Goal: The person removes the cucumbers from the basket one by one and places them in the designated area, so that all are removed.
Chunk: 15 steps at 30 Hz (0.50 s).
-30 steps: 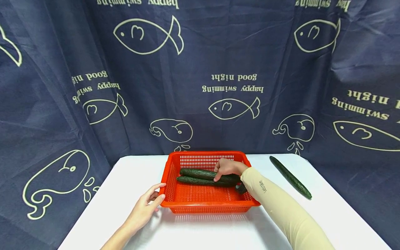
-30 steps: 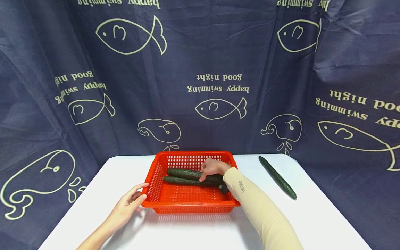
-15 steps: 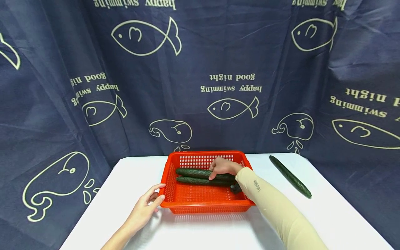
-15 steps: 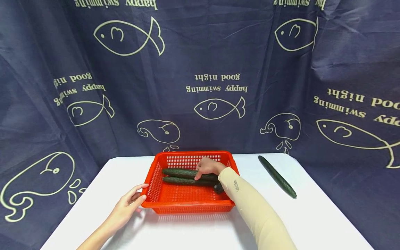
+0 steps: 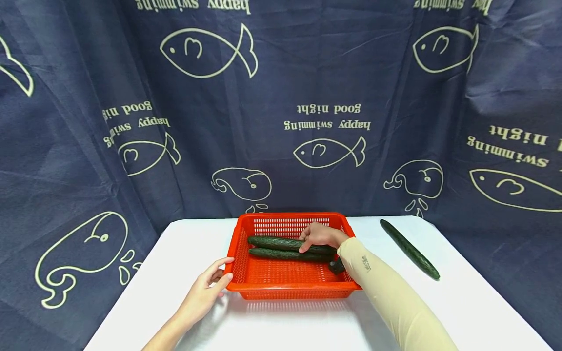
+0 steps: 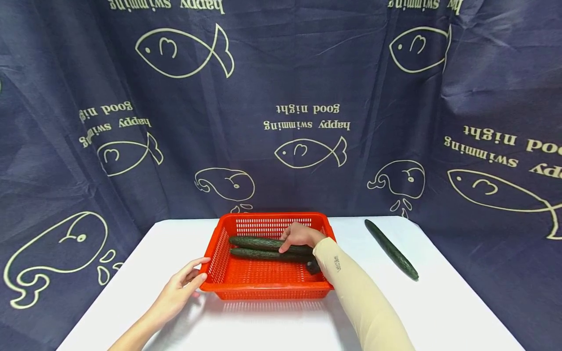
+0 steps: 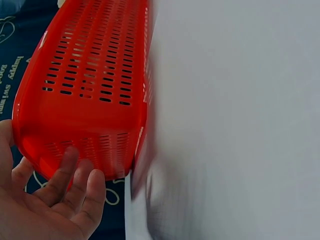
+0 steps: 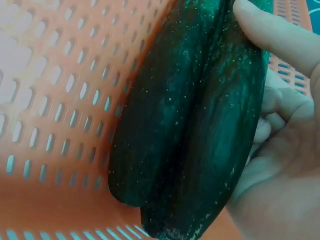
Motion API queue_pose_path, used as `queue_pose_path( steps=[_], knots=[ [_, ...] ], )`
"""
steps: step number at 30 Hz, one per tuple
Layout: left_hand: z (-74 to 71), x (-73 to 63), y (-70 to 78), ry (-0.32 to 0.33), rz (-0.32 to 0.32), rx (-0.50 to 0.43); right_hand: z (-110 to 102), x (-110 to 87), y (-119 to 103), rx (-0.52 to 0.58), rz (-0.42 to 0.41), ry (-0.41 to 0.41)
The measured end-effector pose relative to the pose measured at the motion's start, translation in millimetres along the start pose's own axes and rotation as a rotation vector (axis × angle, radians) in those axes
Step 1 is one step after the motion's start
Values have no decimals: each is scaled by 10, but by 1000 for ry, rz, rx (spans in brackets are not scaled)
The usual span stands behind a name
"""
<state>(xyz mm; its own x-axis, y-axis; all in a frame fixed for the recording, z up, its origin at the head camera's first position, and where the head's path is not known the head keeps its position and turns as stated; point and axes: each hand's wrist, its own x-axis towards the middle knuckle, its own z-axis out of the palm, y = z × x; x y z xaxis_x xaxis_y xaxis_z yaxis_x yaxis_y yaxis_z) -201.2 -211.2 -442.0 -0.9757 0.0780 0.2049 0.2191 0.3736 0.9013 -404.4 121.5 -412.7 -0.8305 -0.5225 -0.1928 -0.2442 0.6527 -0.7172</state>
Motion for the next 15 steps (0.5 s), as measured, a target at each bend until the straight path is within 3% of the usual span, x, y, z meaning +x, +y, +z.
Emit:
queue_pose_path(
  steps=[15],
  knots=[
    [1,18,-49,15,10,13,-19,2,64,66,-21,-19]
  ],
)
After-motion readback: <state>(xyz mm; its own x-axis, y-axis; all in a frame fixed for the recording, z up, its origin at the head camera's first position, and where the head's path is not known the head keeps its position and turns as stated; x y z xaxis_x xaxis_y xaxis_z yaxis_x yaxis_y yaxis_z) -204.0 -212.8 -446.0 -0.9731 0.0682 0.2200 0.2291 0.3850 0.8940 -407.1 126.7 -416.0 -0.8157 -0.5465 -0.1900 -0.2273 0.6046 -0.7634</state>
